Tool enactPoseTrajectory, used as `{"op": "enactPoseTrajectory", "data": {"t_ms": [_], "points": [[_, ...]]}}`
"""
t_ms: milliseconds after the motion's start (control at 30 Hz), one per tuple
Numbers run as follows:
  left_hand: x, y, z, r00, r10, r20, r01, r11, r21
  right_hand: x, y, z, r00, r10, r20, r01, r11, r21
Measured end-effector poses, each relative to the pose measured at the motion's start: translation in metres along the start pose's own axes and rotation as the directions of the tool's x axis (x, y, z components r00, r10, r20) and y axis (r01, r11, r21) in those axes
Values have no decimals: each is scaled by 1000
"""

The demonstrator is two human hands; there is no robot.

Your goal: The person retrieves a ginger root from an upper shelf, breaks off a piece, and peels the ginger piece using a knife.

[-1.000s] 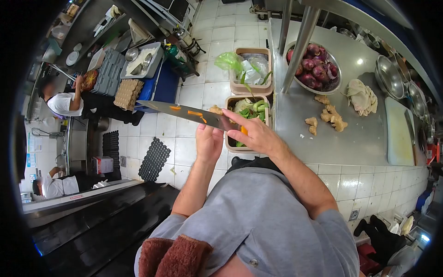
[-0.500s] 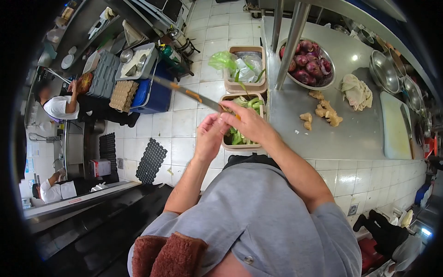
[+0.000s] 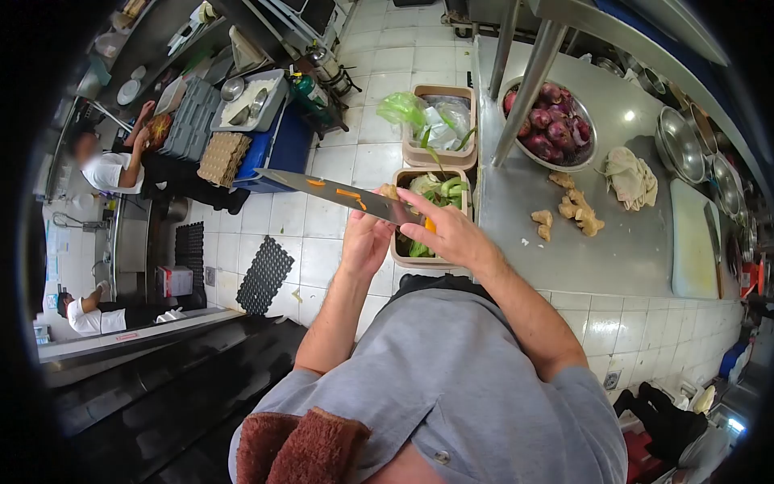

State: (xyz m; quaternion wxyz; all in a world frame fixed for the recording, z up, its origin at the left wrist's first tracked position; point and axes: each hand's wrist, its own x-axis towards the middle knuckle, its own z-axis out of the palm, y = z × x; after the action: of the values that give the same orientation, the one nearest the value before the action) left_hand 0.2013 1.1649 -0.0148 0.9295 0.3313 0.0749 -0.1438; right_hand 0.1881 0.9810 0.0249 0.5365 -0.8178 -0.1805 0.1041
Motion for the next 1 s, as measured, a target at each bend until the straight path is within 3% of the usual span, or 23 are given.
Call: {"op": "enactPoseTrajectory", "data": {"t_ms": [167, 267, 367, 467, 667, 767, 833, 867, 900, 933, 1000], "points": [[-2, -3, -2, 997, 5, -76, -3, 1000, 18, -2, -6, 0, 999, 38, -14, -39, 999, -30], [-4, -7, -4, 999, 42, -10, -42, 999, 30, -5, -2, 4, 999, 11, -38, -11, 1000, -3], [-8, -8, 8, 994, 77, -78, -73, 996, 56, -5, -2, 3, 999, 31, -10, -31, 999, -29], [-7, -15, 6, 992, 128, -20, -128, 992, 15, -10, -4, 1, 998, 65, 0, -65, 998, -27], [-9, -11, 12, 995, 86, -45, -84, 996, 43, -10, -5, 7, 992, 114, -46, -116, 993, -32], [-9, -20, -3, 999, 37, -3, -36, 995, 93, 2, 18, 20, 993, 32, -115, -26, 998, 54], [-22, -32, 5, 999, -28, 39, 21, 983, 184, 16, 30, 22, 956, -92, -277, 126, 986, 107], [-20, -36, -5, 997, -56, 51, 46, 982, 182, 14, 27, 10, 983, 79, -167, -52, 986, 160], [-15, -38, -16, 995, -79, 67, 66, 981, 182, 13, 21, 1, 983, 74, -171, -47, 987, 156], [-10, -29, -11, 994, -76, 73, 61, 981, 184, 13, 17, -5, 957, 283, -63, -259, 931, 257], [-8, -13, 0, 996, -89, 7, 88, 992, 90, 9, 16, -9, 906, 420, 53, -417, 865, 280]]}}
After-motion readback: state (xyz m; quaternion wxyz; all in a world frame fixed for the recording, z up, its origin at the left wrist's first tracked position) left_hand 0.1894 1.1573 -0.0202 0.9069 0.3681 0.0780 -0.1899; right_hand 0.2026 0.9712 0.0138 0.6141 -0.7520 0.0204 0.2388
